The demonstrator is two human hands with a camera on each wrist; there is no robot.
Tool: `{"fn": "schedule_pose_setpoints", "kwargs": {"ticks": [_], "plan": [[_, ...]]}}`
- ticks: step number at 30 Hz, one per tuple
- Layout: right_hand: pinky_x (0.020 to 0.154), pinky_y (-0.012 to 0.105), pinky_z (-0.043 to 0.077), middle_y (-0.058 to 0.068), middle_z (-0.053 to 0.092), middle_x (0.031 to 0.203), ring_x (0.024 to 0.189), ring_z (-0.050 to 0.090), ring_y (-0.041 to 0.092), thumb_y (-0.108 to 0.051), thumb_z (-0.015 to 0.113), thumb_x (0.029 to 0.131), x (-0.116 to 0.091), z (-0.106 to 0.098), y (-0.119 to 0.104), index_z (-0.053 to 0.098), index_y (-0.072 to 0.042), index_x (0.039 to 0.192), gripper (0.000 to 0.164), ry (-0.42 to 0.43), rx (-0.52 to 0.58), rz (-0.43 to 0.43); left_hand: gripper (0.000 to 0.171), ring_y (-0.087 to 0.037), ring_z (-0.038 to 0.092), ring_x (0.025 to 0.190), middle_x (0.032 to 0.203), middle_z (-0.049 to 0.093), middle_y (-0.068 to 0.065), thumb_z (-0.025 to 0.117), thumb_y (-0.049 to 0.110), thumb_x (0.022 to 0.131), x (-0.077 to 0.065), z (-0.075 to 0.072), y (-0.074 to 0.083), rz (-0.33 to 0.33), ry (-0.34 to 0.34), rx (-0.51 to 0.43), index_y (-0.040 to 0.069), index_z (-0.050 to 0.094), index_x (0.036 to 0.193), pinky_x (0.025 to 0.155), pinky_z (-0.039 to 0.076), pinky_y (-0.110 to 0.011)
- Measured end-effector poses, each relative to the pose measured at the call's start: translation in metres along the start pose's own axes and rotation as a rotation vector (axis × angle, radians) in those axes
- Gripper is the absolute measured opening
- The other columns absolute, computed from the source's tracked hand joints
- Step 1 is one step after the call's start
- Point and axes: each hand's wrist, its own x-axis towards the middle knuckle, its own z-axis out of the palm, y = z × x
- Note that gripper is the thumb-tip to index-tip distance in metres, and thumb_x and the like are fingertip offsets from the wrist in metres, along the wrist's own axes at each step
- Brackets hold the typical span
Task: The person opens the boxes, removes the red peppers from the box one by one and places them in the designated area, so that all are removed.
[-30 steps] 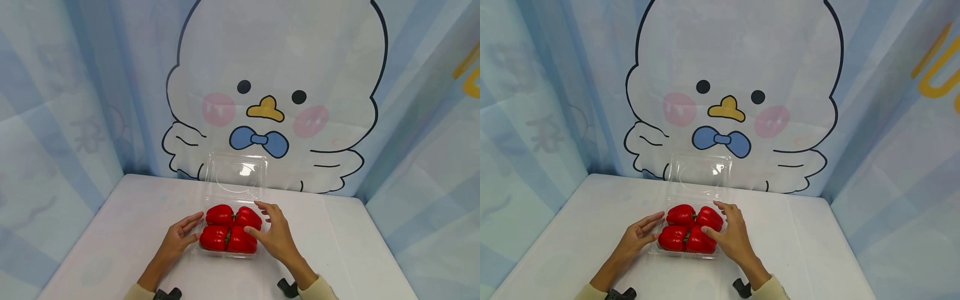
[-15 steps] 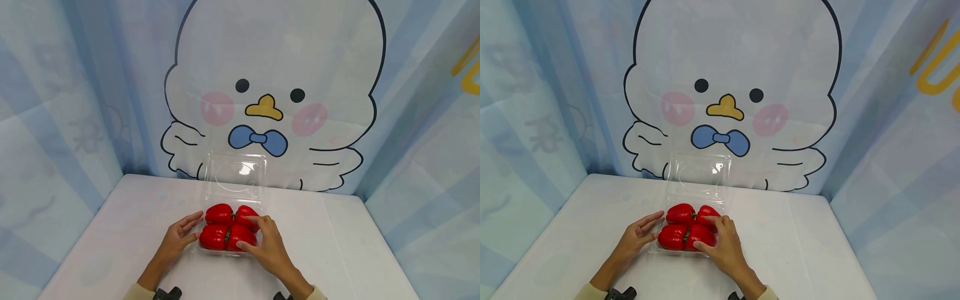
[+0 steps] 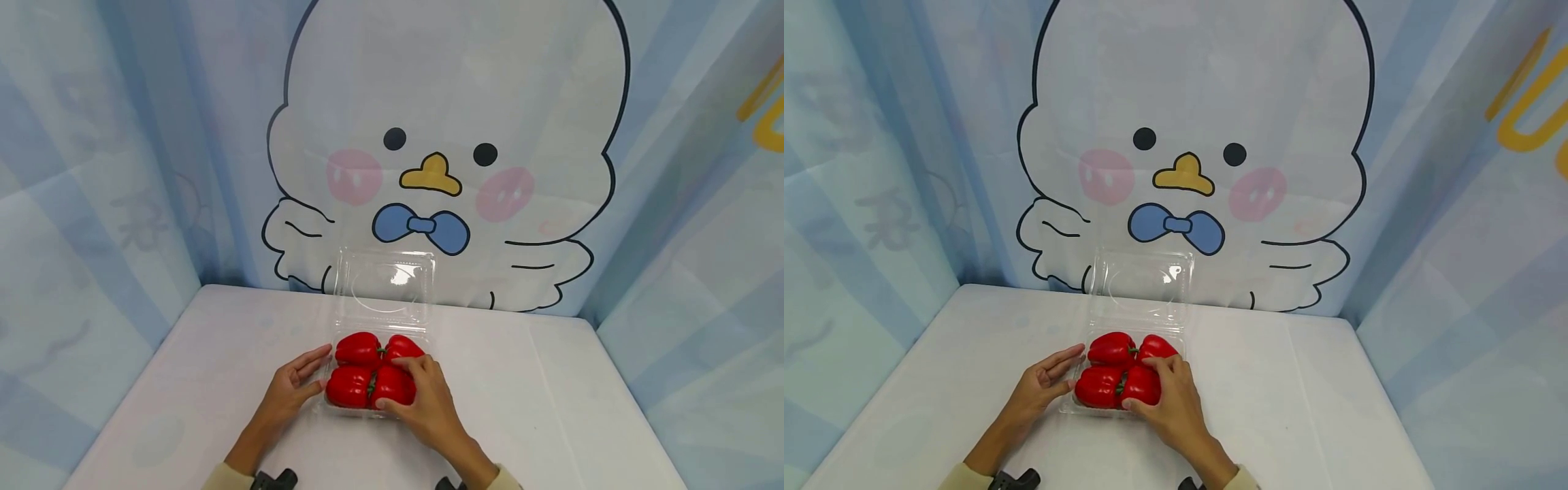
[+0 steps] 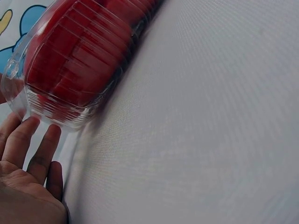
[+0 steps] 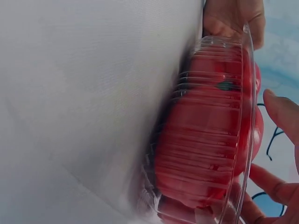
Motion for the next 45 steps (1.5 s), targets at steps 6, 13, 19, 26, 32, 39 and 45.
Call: {"fn": "schedule_pose_setpoints", "kwargs": {"ticks": [6,13,19,26,32,39,45], "plan": [[0.096,0.051,0.062,0.005,0.057,0.126,0.126,0.053,0.025,-0.039,0.095,0.077,0.003,0.004,-0.003,0.065,-0.019,0.136,0.070,-0.001,-0.052,0.015,0.069,-0.032,0.042,0.157,0.166,0.049,-0.009,0.078,0.012,0.095,0.000,0.000,0.000,0.012,-0.005,0.003,0.011,0.049,0.158,0.115,0.048,-0.023],[0.096,0.051,0.061,0.005,0.054,0.120,0.125,0.051,0.026,-0.039,0.097,0.075,0.006,0.006,-0.006,0.067,-0.018,0.134,0.069,-0.004,-0.077,0.018,0.070,-0.033,0.041,0.157,0.166,0.049,-0.010,0.079,0.012,0.095,0.000,0.000,0.001,0.023,-0.008,0.006,0.010,0.049,0.159,0.115,0.048,-0.024],[0.097,0.050,0.059,0.004,0.053,0.117,0.124,0.050,0.025,-0.040,0.097,0.074,0.007,0.005,-0.005,0.068,-0.017,0.131,0.068,-0.016,-0.052,0.030,0.070,-0.031,0.042,0.157,0.165,0.049,-0.008,0.080,0.013,0.095,0.000,0.001,0.001,0.003,0.003,0.010,0.011,0.050,0.158,0.115,0.048,-0.025],[0.097,0.051,0.062,0.004,0.052,0.117,0.125,0.050,0.025,-0.036,0.097,0.074,0.007,0.007,-0.003,0.068,-0.017,0.128,0.063,0.006,-0.013,0.029,0.069,-0.030,0.042,0.157,0.165,0.050,-0.008,0.080,0.012,0.095,0.000,0.001,0.001,-0.009,0.002,-0.003,0.012,0.051,0.158,0.115,0.048,-0.024],[0.094,0.050,0.064,0.003,0.052,0.116,0.125,0.050,0.025,-0.032,0.097,0.073,0.005,0.007,-0.004,0.069,-0.018,0.127,0.062,0.047,-0.004,0.020,0.070,-0.031,0.042,0.157,0.165,0.050,-0.009,0.080,0.012,0.095,0.000,0.001,0.000,-0.003,-0.007,-0.008,0.012,0.050,0.158,0.115,0.048,-0.024],[0.091,0.048,0.065,0.003,0.052,0.117,0.123,0.051,0.024,-0.032,0.097,0.073,0.004,0.002,-0.007,0.068,-0.018,0.129,0.064,0.054,-0.011,0.014,0.070,-0.031,0.042,0.157,0.165,0.050,-0.008,0.079,0.011,0.094,-0.001,0.001,0.001,-0.007,0.003,-0.007,0.012,0.051,0.158,0.115,0.048,-0.025],[0.093,0.047,0.065,0.001,0.052,0.116,0.123,0.051,0.023,-0.034,0.097,0.073,0.004,-0.004,-0.009,0.069,-0.020,0.129,0.064,0.056,-0.002,0.020,0.069,-0.031,0.042,0.157,0.165,0.050,-0.008,0.079,0.010,0.094,-0.001,0.001,0.002,-0.013,0.011,0.004,0.011,0.051,0.158,0.115,0.048,-0.026]]}}
